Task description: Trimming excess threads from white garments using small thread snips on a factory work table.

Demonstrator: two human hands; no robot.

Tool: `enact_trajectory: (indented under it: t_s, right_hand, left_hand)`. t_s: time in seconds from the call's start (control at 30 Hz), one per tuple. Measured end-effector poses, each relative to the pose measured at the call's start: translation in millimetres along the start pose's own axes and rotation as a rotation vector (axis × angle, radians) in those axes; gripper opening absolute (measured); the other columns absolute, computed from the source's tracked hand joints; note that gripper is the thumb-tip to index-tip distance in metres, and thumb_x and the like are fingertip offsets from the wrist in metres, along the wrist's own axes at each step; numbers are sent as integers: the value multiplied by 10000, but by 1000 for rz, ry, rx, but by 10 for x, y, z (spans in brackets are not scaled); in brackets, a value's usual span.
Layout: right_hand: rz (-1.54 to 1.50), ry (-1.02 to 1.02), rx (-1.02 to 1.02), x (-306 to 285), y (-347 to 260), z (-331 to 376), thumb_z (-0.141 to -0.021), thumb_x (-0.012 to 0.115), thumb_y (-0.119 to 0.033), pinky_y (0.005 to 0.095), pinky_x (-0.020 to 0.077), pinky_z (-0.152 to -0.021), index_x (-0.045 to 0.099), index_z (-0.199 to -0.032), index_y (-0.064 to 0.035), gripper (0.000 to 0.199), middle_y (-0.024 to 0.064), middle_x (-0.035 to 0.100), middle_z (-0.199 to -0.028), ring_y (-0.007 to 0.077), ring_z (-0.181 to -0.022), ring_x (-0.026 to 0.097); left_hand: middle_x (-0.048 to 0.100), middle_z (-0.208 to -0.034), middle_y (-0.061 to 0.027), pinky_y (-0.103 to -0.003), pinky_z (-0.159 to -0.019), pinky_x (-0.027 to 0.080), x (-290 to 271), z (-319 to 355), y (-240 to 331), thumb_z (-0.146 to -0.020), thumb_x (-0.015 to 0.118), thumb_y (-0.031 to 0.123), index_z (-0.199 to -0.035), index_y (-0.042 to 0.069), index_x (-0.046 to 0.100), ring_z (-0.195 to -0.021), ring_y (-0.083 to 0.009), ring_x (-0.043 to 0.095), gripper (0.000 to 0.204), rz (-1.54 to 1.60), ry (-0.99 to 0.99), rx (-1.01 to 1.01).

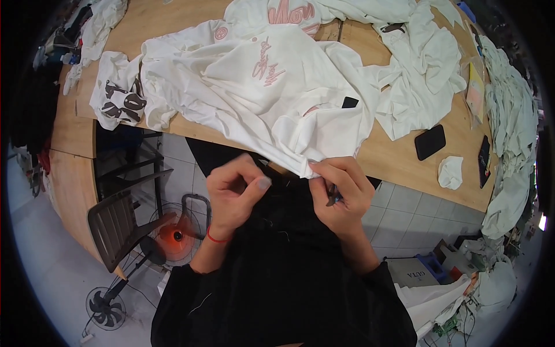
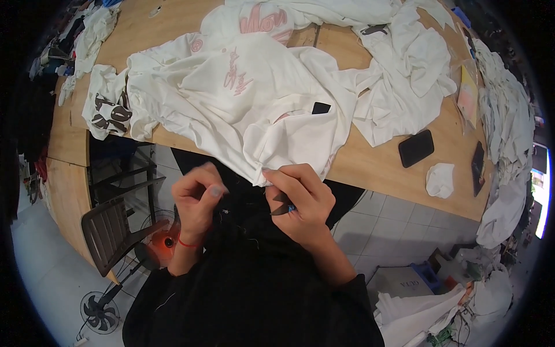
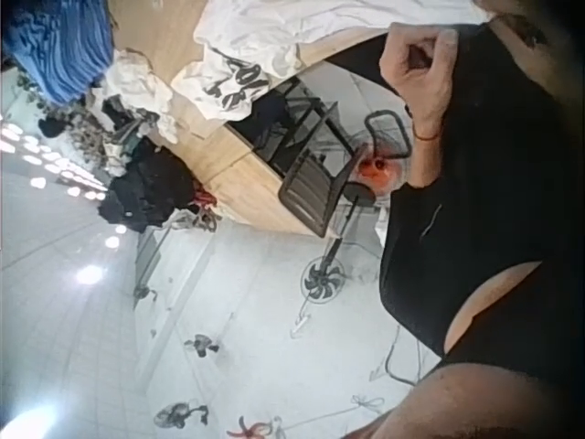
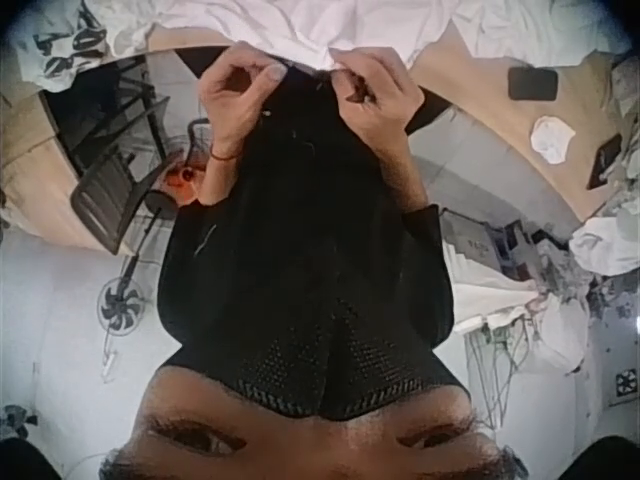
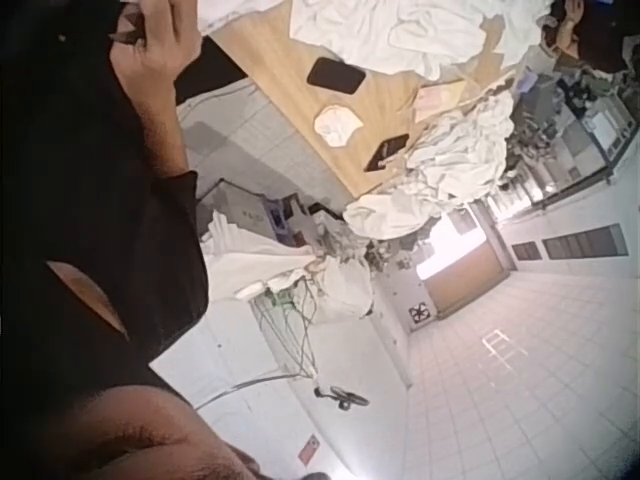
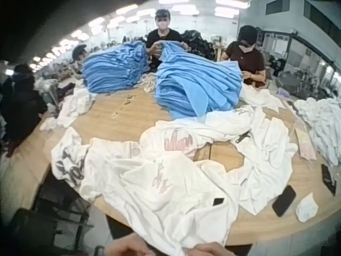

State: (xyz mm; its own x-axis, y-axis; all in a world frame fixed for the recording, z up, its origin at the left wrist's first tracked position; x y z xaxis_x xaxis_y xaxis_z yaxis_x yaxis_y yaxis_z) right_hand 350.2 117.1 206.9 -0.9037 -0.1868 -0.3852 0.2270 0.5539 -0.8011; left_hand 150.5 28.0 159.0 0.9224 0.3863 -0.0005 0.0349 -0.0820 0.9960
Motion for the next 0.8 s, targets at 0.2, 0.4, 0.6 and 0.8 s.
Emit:
enact_trajectory:
  t_s: [0.2, 0.4, 0.6, 0.8]
  right_hand:
    - [-44, -67, -154, 88, -194, -15, -680, 796, 149, 249, 420, -517, 815, -1016, -41, 386, 55, 667, -875, 120, -593, 577]
    - [-44, -218, -201, 216, -200, 154, -615, 842, 86, 257, 446, -518, 837, -1044, -46, 449, 46, 658, -908, 105, -604, 588]
    - [-198, -422, 119, 470, 68, 263, -716, 865, 93, 237, 449, -553, 829, -1101, -45, 411, 63, 672, -921, 106, -625, 592]
    - [-77, -240, 91, 366, 69, 109, -713, 765, 207, 261, 485, -572, 799, -1179, -15, 518, 106, 637, -1150, 104, -632, 593]
  left_hand:
    - [765, -1012, -108, -270, -751, 539, 544, 352, -711, -1138, 528, 418, -1132, -51, 727, -840, -148, 707, 509, 513, -173, -458]
    - [775, -1126, -107, -285, -867, 585, 301, 55, -672, -965, 768, 8, -1259, -68, 680, -996, -142, 735, 316, 555, 111, -584]
    - [749, -1199, -115, -288, -910, 598, 256, 25, -584, -919, 761, -94, -1337, -56, 600, -1027, -154, 743, 450, 587, 111, -433]
    - [732, -1211, -146, -303, -902, 611, 293, 72, -602, -890, 776, -114, -1396, -43, 516, -1076, -180, 741, 574, 531, 34, -416]
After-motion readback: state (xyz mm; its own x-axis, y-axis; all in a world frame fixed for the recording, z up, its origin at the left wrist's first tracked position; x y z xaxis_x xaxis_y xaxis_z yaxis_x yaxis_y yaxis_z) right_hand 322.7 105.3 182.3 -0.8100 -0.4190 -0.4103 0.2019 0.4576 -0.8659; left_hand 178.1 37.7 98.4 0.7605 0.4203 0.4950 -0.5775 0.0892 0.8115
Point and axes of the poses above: each hand's wrist, its own z-axis away from the middle knuckle, its own x-axis out of the palm, y = z × x, the point moved 10 cm from there along -z, towards the middle knuckle
